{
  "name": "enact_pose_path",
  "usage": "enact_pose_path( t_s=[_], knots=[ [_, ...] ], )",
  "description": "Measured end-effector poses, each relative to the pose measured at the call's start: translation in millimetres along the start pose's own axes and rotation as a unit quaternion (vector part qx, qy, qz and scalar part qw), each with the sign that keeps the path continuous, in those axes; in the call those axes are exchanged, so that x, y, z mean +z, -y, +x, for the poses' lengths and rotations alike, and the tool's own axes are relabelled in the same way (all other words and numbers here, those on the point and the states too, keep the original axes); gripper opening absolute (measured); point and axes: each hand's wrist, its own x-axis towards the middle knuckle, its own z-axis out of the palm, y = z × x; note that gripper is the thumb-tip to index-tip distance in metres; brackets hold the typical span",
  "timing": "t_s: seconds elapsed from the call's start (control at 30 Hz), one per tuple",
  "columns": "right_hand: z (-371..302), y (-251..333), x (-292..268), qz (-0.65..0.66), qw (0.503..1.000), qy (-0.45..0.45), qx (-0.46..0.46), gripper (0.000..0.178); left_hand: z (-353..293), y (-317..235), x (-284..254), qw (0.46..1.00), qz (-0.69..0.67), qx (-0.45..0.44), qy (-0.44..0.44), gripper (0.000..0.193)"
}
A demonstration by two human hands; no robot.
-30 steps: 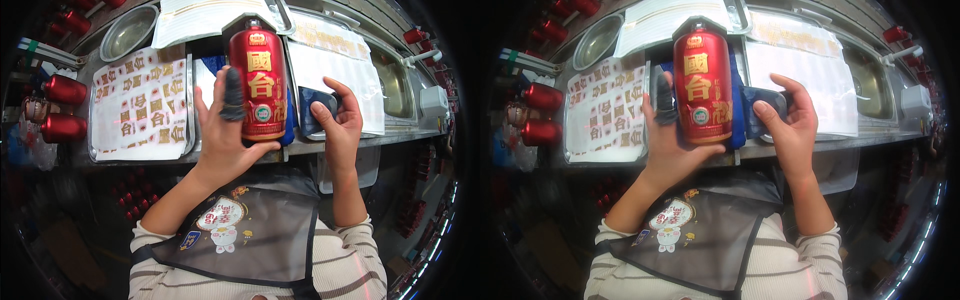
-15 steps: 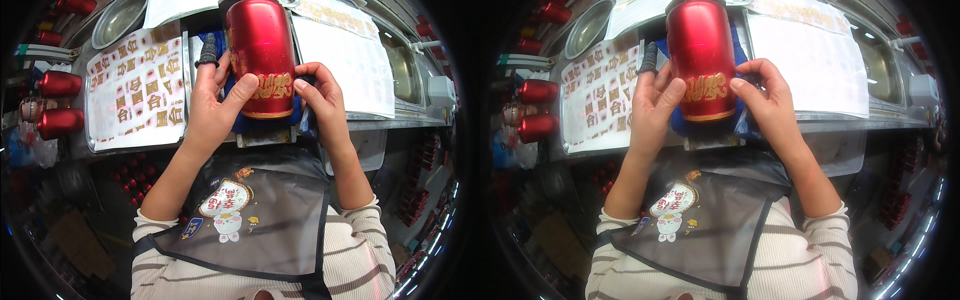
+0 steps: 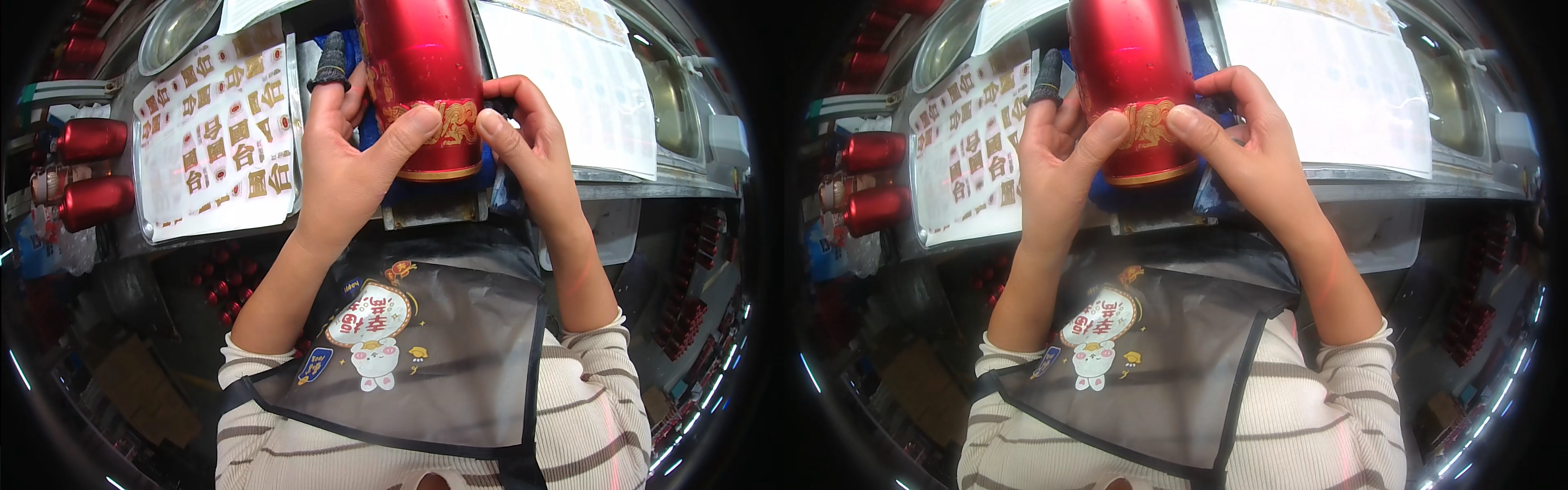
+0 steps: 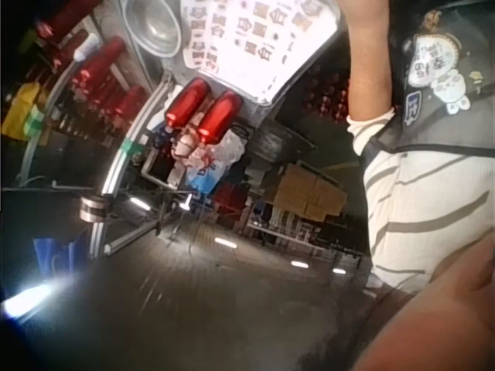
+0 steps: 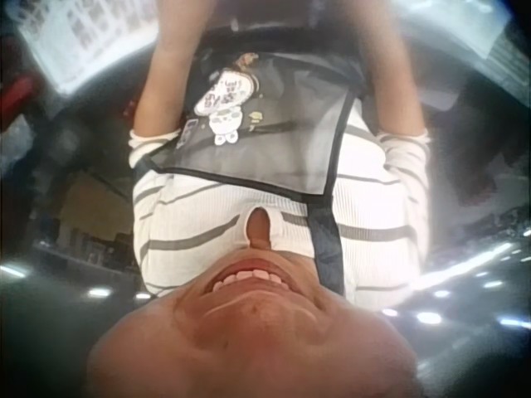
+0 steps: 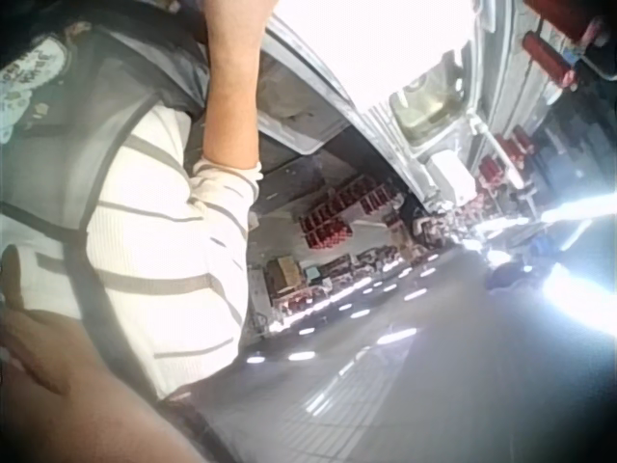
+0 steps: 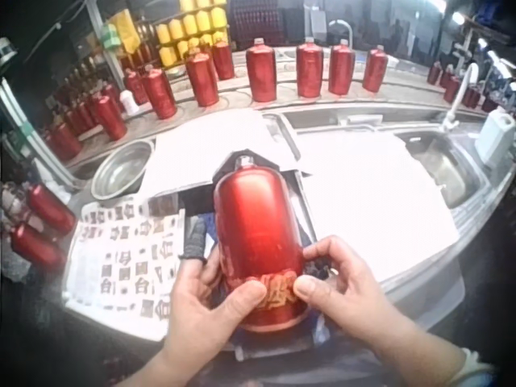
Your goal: The person applies gold stickers to red cylindrical containers. They peel each sticker from a sheet, place it on the container, and smooth it with a cloth. The person repeats this process for multiple containers.
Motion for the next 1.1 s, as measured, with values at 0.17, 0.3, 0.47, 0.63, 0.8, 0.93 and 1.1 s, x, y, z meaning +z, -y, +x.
enact_pose_path(
  t_s=[0.17,0.3,0.47,0.63,0.8,0.93,1.1],
  knots=[
    [1.0,-7.0,3.4,-0.001,0.999,-0.005,-0.032,0.048,0.1,-7.4,5.7,0.999,0.047,0.0,-0.001,0.05],
    [1.4,-1.5,-3.7,0.009,1.0,0.012,0.02,0.048,1.1,-1.9,6.5,0.999,0.037,0.012,-0.014,0.055],
    [1.4,-9.0,2.5,-0.008,0.999,-0.011,-0.03,0.045,-0.2,1.0,7.8,0.993,0.115,0.021,-0.022,0.065],
    [4.5,-4.6,-14.8,0.045,0.997,-0.058,0.039,0.031,-5.7,11.9,-17.6,0.972,0.229,0.042,0.042,0.087],
    [-6.3,6.7,-32.8,0.144,0.984,-0.097,0.025,0.03,-11.8,23.6,-23.1,0.943,0.319,0.093,0.03,0.104],
    [-32.1,41.8,14.0,-0.029,0.989,-0.122,-0.072,0.033,-16.7,32.0,-18.7,0.895,0.385,0.221,-0.03,0.109],
    [-9.0,25.4,50.5,-0.318,0.882,-0.117,-0.327,0.024,-16.5,34.4,-14.3,0.879,0.399,0.26,-0.041,0.106]
  ],
)
